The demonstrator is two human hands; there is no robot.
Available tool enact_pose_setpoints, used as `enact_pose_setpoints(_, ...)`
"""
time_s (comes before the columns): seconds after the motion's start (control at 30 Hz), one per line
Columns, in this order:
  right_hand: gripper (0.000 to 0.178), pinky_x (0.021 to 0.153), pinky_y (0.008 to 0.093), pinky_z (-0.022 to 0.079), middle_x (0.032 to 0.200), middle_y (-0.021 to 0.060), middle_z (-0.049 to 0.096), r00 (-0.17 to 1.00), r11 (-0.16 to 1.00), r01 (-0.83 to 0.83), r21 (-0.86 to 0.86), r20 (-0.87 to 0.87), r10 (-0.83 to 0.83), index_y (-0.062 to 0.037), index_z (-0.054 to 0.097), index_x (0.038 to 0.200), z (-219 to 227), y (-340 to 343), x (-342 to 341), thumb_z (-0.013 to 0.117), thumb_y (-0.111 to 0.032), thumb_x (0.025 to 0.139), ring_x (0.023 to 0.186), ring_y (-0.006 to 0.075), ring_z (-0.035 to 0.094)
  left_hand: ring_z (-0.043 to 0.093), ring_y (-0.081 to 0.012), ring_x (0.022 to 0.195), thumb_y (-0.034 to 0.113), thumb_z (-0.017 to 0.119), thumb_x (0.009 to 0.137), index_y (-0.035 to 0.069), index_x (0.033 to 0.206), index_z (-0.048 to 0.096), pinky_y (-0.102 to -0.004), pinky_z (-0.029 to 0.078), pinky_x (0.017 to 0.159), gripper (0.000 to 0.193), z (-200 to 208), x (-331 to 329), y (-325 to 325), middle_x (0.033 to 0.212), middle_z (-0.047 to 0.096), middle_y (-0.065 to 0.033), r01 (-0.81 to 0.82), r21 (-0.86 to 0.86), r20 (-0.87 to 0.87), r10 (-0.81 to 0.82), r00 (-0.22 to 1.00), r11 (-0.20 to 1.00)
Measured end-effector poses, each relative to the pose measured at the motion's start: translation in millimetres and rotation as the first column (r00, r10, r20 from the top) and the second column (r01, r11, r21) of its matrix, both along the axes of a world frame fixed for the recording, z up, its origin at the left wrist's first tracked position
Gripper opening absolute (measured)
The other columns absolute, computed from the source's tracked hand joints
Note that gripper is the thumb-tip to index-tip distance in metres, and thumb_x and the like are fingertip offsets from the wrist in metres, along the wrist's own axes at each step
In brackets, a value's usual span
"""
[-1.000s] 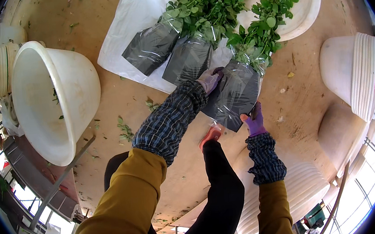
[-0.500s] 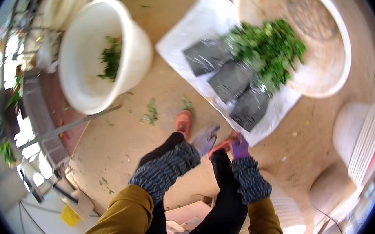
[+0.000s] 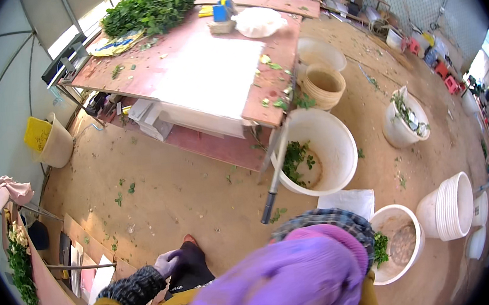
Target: The person arranges pink roses and green foliage into a black rectangular box, then wraps the box in clear plastic film and seals it with tape. The person repeats the process with a second box, placing flowers and foliage inside and wrapping it.
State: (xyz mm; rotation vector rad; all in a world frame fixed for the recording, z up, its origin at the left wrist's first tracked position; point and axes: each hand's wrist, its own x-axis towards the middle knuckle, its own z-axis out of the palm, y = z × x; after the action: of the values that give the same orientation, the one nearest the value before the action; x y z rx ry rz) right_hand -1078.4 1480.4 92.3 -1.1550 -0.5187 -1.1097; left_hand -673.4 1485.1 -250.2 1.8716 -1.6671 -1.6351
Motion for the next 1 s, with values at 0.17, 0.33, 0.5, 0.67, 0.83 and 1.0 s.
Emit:
enact_pose_setpoints(0.17, 0.023, 0.082, 0.0379, 0.047, 0.101, 0.0184, 0.062, 0.918, 0.913, -0.396, -0.093, -0.070, 0.391, 0.0060, 0.061, 0.103, 64.4, -167.9, 191.4, 0.058, -0.011, 0.087, 0.093, 0.0302, 0.060, 0.056, -0.0090, 0.066, 0.006, 0.055, 0.088, 0.002, 0.102, 0.065, -0.0228, 0.047, 0.061, 0.018, -44.3, 239.8, 9.6, 0.083, 0.065, -0.0032, -0.717, -0.051, -0.160, 0.703, 0.693, 0.695)
enact_pose_setpoints(0.33, 0.024, 0.082, 0.0367, 0.047, 0.102, 0.0182, 0.062, 0.870, 0.881, -0.468, -0.077, -0.214, 0.444, 0.0060, 0.061, 0.104, 107.9, -276.1, 302.5, 0.059, -0.011, 0.087, 0.093, 0.0293, 0.060, 0.059, -0.0128, 0.083, 0.005, 0.057, 0.087, 0.002, 0.102, 0.065, -0.0254, 0.048, 0.077, 0.017, -56.5, 291.0, -135.6, 0.088, 0.064, -0.0040, -0.762, -0.125, -0.279, 0.714, 0.642, 0.636)
enact_pose_setpoints(0.5, 0.025, 0.082, 0.0354, 0.047, 0.104, 0.0180, 0.062, 0.604, 0.602, -0.796, -0.061, -0.145, 0.784, 0.0060, 0.061, 0.105, 82.7, -415.8, 442.1, 0.060, -0.012, 0.088, 0.094, 0.0283, 0.060, 0.058, -0.0113, 0.082, 0.011, 0.057, 0.088, 0.004, 0.105, 0.064, -0.0257, 0.048, 0.073, 0.019, 15.4, 335.0, -195.9, 0.091, 0.063, -0.0028, -0.765, -0.244, -0.250, 0.724, 0.643, 0.596)
enact_pose_setpoints(0.67, 0.026, 0.082, 0.0342, 0.047, 0.105, 0.0179, 0.061, 0.485, 0.475, -0.874, -0.098, -0.222, 0.846, 0.0060, 0.061, 0.107, 118.2, -539.2, 525.7, 0.061, -0.012, 0.088, 0.094, 0.0274, 0.060, 0.059, -0.0131, 0.080, 0.022, 0.058, 0.088, 0.012, 0.103, 0.064, -0.0287, 0.047, 0.064, 0.019, 52.2, 388.1, -259.9, 0.090, 0.062, -0.0013, -0.944, 0.003, -0.147, 0.934, 0.326, 0.330)
enact_pose_setpoints(0.83, 0.027, 0.082, 0.0329, 0.047, 0.106, 0.0177, 0.061, 0.252, 0.255, -0.966, -0.025, -0.276, 0.927, 0.0060, 0.061, 0.108, 133.0, -662.5, 626.2, 0.062, -0.012, 0.088, 0.095, 0.0264, 0.060, 0.060, -0.0151, 0.079, 0.024, 0.057, 0.088, 0.011, 0.101, 0.065, -0.0299, 0.047, 0.065, 0.020, 58.6, 375.9, -165.8, 0.088, 0.063, -0.0034, -0.953, 0.136, 0.216, 0.946, -0.239, -0.272)
enact_pose_setpoints(1.0, 0.025, 0.081, 0.0459, 0.046, 0.109, 0.0192, 0.061, 0.773, 0.641, -0.632, -0.436, -0.301, 0.558, -0.0038, 0.061, 0.108, 78.1, -815.0, 727.1, 0.066, -0.013, 0.086, 0.095, 0.0350, 0.060, 0.061, -0.0169, 0.079, 0.023, 0.055, 0.088, 0.008, 0.100, 0.065, -0.0306, 0.048, 0.068, 0.022, 77.9, 352.3, -221.1, 0.087, 0.064, -0.0063, -0.853, 0.283, 0.461, 0.842, -0.279, -0.438)
